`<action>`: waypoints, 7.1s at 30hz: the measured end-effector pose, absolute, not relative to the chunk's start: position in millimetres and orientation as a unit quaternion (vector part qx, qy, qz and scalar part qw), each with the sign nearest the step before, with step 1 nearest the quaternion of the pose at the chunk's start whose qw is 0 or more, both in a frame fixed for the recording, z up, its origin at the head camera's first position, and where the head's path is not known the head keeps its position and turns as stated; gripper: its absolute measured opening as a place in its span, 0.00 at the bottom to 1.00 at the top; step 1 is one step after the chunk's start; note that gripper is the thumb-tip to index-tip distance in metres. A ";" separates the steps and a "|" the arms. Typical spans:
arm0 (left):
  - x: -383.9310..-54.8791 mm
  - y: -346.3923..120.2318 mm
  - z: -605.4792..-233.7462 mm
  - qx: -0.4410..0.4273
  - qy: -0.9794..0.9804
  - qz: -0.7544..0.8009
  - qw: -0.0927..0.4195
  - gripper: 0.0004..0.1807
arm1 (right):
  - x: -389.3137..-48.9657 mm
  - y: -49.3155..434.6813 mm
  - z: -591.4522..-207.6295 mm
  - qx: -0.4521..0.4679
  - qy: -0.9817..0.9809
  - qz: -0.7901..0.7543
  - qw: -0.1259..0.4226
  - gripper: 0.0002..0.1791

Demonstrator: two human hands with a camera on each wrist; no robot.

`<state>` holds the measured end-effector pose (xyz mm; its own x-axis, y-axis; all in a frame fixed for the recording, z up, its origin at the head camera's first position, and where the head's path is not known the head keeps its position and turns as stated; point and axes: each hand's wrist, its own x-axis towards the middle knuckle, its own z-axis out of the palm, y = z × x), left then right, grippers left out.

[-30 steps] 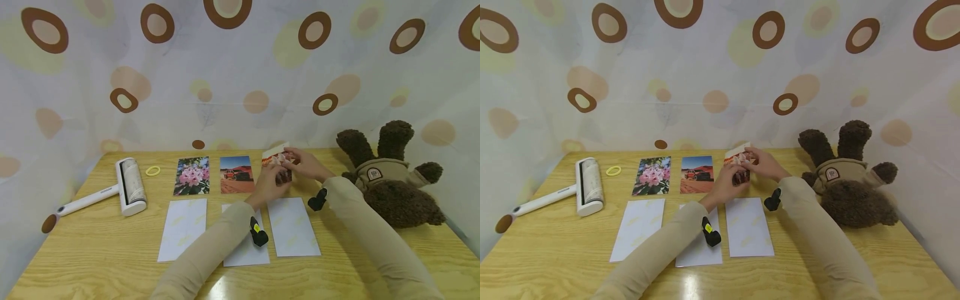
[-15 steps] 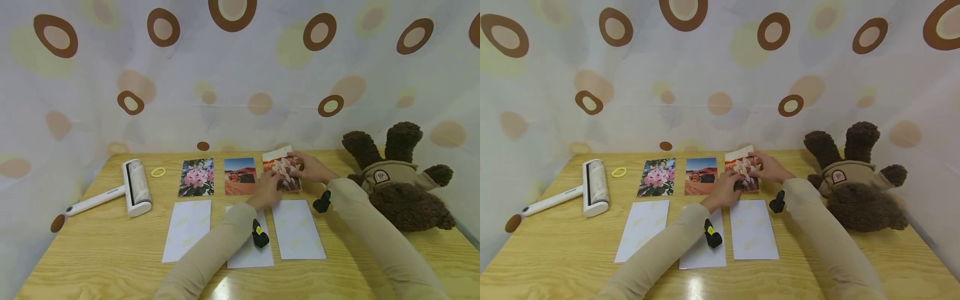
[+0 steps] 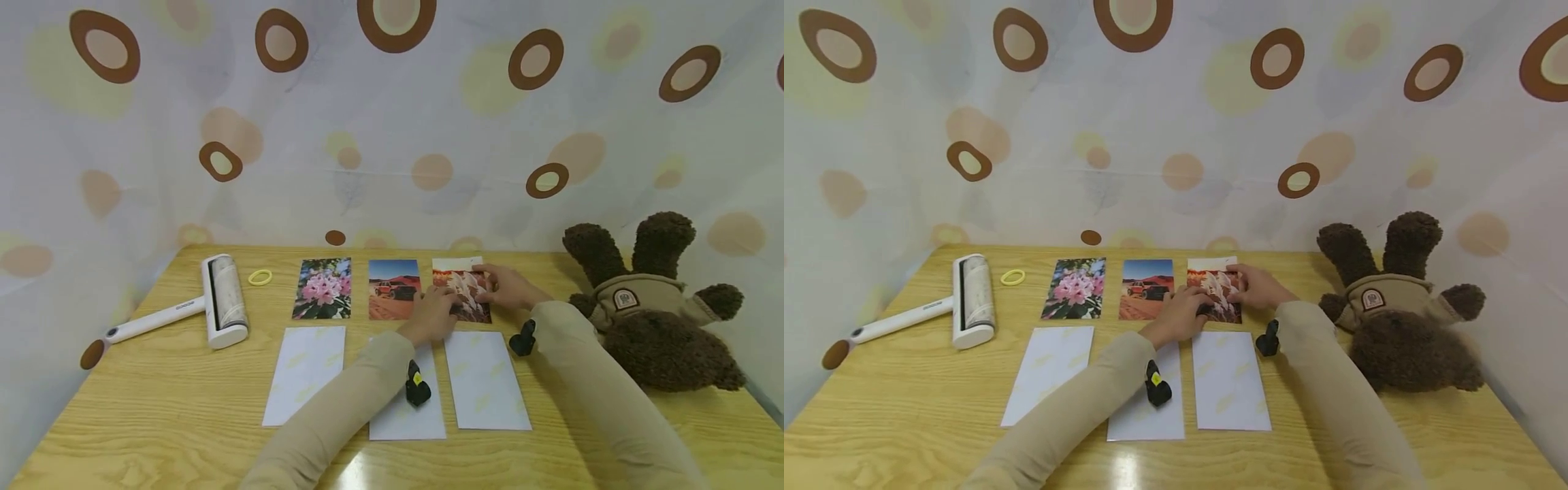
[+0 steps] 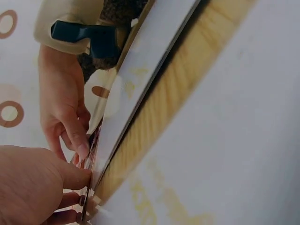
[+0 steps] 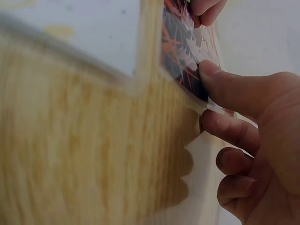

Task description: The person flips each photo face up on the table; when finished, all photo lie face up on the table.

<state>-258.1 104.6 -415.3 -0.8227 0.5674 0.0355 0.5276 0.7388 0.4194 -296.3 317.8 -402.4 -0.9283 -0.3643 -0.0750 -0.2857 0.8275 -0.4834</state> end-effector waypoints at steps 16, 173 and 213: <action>-262.9 94.1 -418.5 0.330 0.907 0.255 0.060 0.19 | -294.5 319.6 -405.2 -0.181 0.951 -0.229 0.104 0.31; -151.0 -157.3 -422.2 0.262 0.891 0.370 0.016 0.29 | -190.0 69.7 -368.2 -0.373 0.891 -0.194 0.170 0.51; -156.7 -153.4 -422.4 0.251 0.926 0.280 0.003 0.24 | -191.5 63.9 -388.1 -0.309 0.892 -0.235 0.232 0.49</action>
